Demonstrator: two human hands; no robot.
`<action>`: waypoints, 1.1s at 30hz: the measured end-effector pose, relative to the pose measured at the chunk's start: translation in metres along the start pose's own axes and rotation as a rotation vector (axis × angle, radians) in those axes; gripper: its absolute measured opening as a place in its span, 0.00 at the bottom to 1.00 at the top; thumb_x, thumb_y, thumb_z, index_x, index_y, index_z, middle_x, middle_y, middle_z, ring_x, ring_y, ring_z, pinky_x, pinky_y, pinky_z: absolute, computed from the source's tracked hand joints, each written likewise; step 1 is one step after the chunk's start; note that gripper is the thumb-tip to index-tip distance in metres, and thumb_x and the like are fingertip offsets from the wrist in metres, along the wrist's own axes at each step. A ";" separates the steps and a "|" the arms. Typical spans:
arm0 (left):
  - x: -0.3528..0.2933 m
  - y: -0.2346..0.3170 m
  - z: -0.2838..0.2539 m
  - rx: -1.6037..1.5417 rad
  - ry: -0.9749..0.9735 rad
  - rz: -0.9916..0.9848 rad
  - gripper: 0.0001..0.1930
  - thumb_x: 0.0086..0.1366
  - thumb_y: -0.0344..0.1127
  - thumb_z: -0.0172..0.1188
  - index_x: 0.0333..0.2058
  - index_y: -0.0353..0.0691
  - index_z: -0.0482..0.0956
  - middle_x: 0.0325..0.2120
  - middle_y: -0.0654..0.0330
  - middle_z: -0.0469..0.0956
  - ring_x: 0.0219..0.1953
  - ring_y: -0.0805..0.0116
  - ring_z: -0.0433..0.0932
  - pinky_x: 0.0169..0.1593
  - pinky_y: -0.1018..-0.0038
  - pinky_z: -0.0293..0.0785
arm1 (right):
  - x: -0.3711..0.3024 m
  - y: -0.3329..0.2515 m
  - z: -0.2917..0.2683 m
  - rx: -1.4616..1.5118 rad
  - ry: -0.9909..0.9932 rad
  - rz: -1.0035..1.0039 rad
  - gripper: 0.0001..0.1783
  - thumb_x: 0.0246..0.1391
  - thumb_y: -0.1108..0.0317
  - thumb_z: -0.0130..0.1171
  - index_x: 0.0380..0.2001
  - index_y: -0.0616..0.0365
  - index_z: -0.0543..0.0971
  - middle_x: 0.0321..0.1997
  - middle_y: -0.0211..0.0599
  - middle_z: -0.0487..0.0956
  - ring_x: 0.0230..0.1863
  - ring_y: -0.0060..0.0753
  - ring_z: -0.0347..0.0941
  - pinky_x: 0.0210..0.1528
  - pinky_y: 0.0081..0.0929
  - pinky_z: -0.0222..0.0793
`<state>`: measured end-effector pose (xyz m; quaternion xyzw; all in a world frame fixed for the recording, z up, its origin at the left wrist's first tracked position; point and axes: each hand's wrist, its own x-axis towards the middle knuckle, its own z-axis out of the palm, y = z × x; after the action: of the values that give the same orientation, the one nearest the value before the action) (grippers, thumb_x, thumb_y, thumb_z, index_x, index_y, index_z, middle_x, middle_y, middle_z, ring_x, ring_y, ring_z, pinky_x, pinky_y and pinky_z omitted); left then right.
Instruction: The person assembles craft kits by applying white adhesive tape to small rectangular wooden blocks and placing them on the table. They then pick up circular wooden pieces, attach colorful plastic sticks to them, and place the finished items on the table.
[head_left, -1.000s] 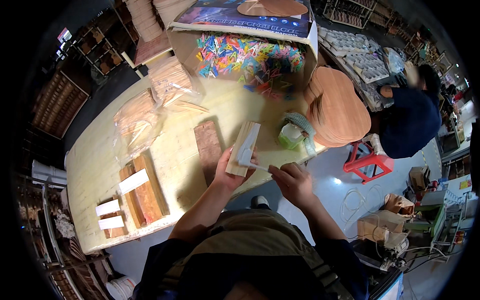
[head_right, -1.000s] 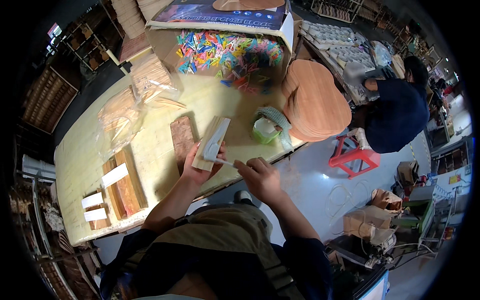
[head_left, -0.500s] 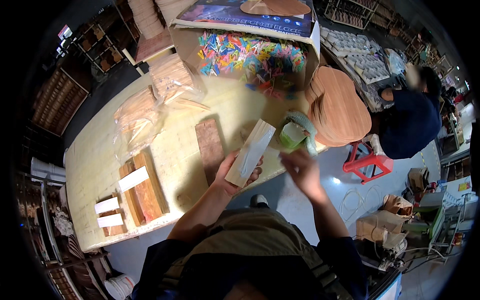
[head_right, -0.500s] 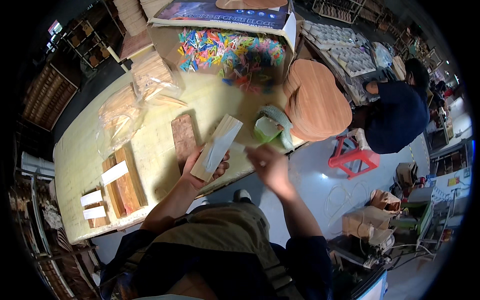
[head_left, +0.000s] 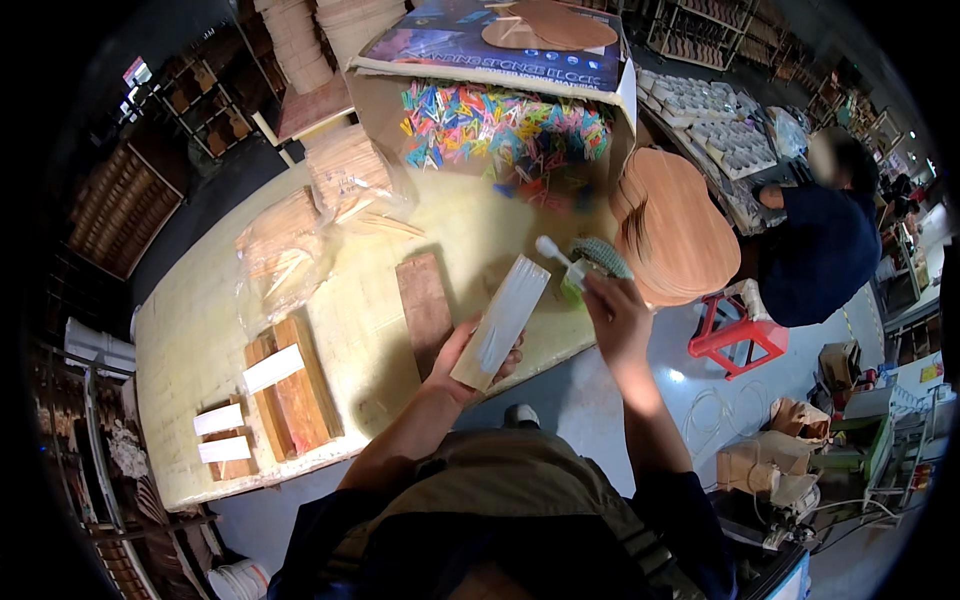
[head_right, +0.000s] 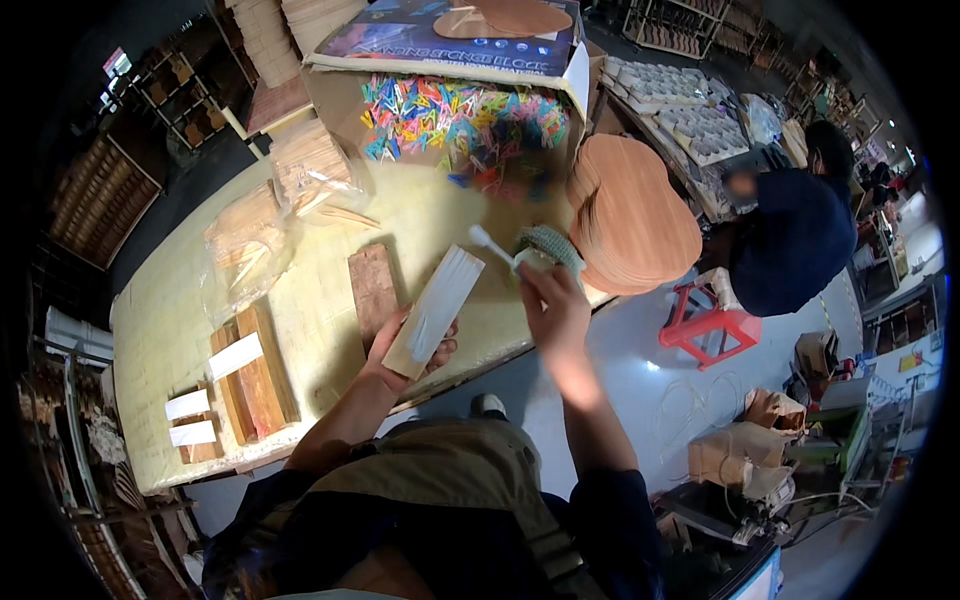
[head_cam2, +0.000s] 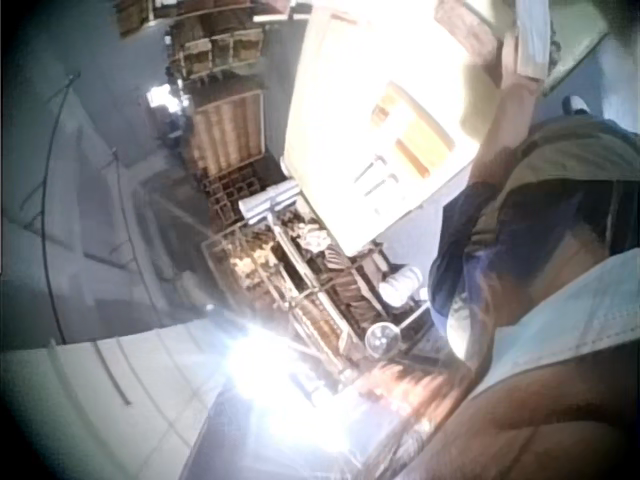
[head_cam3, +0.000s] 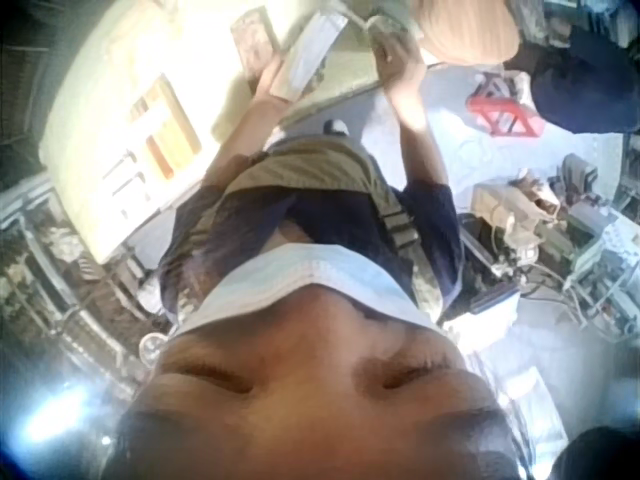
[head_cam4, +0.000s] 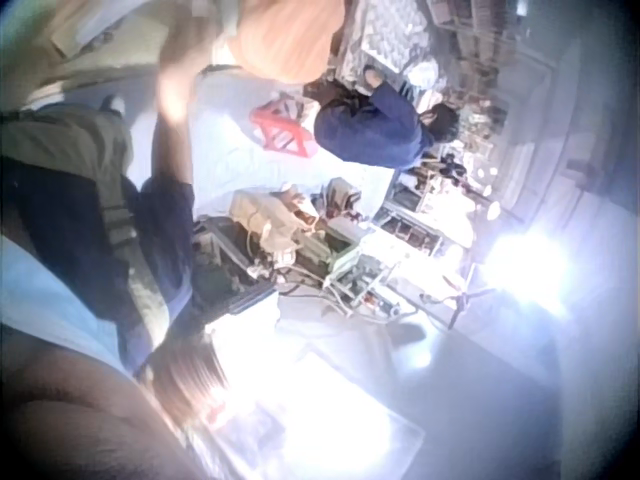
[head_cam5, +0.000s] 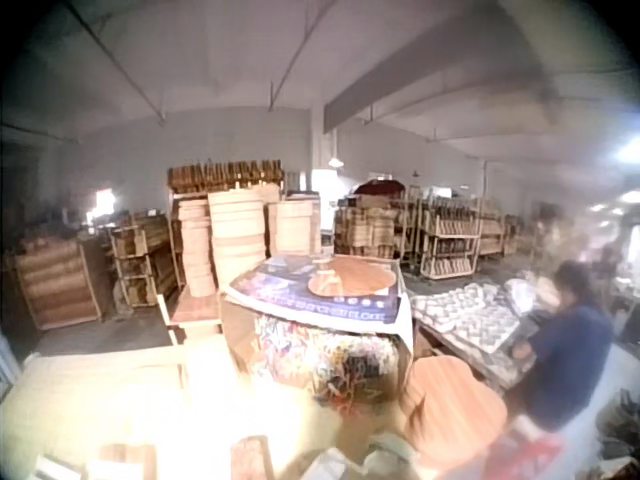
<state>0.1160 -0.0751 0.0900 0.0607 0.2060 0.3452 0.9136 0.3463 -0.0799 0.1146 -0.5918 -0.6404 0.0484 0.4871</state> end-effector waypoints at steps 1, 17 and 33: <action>-0.001 0.000 0.000 -0.003 0.002 0.001 0.27 0.64 0.51 0.46 0.46 0.28 0.69 0.33 0.55 0.70 0.30 0.65 0.68 0.29 0.77 0.69 | -0.006 -0.005 0.000 -0.092 0.004 -0.144 0.10 0.47 0.74 0.63 0.35 0.54 0.83 0.23 0.36 0.72 0.24 0.35 0.71 0.26 0.28 0.67; 0.001 0.009 -0.022 0.009 -0.140 -0.040 0.24 0.63 0.48 0.47 0.48 0.33 0.69 0.33 0.54 0.71 0.31 0.64 0.69 0.32 0.76 0.70 | -0.019 0.018 -0.003 0.321 -0.214 0.203 0.12 0.46 0.75 0.66 0.38 0.60 0.82 0.27 0.35 0.77 0.27 0.23 0.72 0.31 0.20 0.67; 0.003 0.016 -0.014 -0.021 -0.067 0.096 0.23 0.64 0.46 0.48 0.49 0.31 0.68 0.35 0.53 0.72 0.32 0.62 0.70 0.29 0.73 0.71 | -0.041 -0.029 0.003 0.043 -0.164 -0.258 0.14 0.45 0.76 0.64 0.38 0.55 0.83 0.26 0.35 0.74 0.26 0.36 0.72 0.26 0.29 0.69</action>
<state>0.1027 -0.0611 0.0807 0.0724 0.1684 0.3884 0.9031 0.3171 -0.1197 0.1085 -0.4882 -0.7476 0.0474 0.4477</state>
